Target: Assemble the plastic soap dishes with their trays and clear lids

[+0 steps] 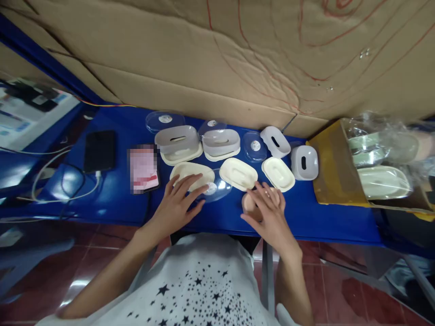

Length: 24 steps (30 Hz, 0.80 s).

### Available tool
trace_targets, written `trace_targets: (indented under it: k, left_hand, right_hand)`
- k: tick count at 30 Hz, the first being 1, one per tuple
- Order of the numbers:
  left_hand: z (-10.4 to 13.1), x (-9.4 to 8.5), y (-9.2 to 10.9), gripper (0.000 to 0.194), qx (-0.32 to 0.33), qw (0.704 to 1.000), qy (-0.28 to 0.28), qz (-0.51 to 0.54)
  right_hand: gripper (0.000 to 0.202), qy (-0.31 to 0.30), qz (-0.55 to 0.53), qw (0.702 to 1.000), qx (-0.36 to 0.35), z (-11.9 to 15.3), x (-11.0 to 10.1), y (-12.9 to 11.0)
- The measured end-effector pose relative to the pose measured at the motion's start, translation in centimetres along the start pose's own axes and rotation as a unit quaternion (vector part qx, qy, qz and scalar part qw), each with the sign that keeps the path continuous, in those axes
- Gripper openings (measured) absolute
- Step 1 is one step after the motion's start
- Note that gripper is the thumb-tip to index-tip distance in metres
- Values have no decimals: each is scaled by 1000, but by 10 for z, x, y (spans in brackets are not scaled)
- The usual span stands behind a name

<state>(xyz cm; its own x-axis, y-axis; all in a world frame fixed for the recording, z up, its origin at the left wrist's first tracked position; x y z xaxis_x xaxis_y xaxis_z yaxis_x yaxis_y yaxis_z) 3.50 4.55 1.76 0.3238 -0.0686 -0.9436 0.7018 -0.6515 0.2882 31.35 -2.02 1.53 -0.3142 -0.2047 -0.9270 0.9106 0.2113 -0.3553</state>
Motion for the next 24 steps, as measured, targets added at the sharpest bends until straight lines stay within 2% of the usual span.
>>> trace_targets:
  k: [3, 6, 9, 12, 15, 18, 21, 24]
  left_hand:
    - [-18, -2, 17, 47, 13, 1000, 8, -10]
    - [-43, 2, 36, 43, 51, 998, -19, -14]
    - [-63, 9, 43, 55, 74, 995, -56, -36]
    - [-73, 14, 35, 57, 64, 993, -80, -65]
    - [-76, 19, 28, 47, 66, 991, -93, -70]
    - [-74, 24, 33, 44, 103, 987, -103, -61]
    - [-64, 18, 35, 52, 99, 989, -75, -76]
    - [-45, 2, 27, 57, 46, 994, -18, -95]
  right_hand:
    - [88, -22, 20, 998, 64, 36, 3, 33]
    - [77, -19, 17, 995, 96, 59, 4, 53]
    - [58, 39, 12, 996, 82, 68, -1, 57]
    - [43, 116, 5, 993, 30, 68, -10, 52]
    - [47, 212, -34, 977, -9, 61, -21, 42]
    - [51, 274, -53, 960, -10, 40, -26, 25]
    - [47, 288, -34, 957, -11, 6, -24, 6]
    - [42, 273, -12, 962, -19, -27, -17, -7]
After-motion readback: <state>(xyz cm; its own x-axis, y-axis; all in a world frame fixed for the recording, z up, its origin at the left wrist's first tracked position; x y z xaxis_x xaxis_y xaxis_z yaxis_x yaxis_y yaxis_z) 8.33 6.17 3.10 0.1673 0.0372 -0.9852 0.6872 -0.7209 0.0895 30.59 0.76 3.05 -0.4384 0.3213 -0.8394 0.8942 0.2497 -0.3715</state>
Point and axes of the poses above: each hand's wrist, its own z-axis away from the middle knuckle, its own x-axis out of the palm, y = z × x, the point moved 6 cm from there along -z, towards the middle knuckle, and after that the axes turned 8 degrees about -y, right-handed, at the moved point
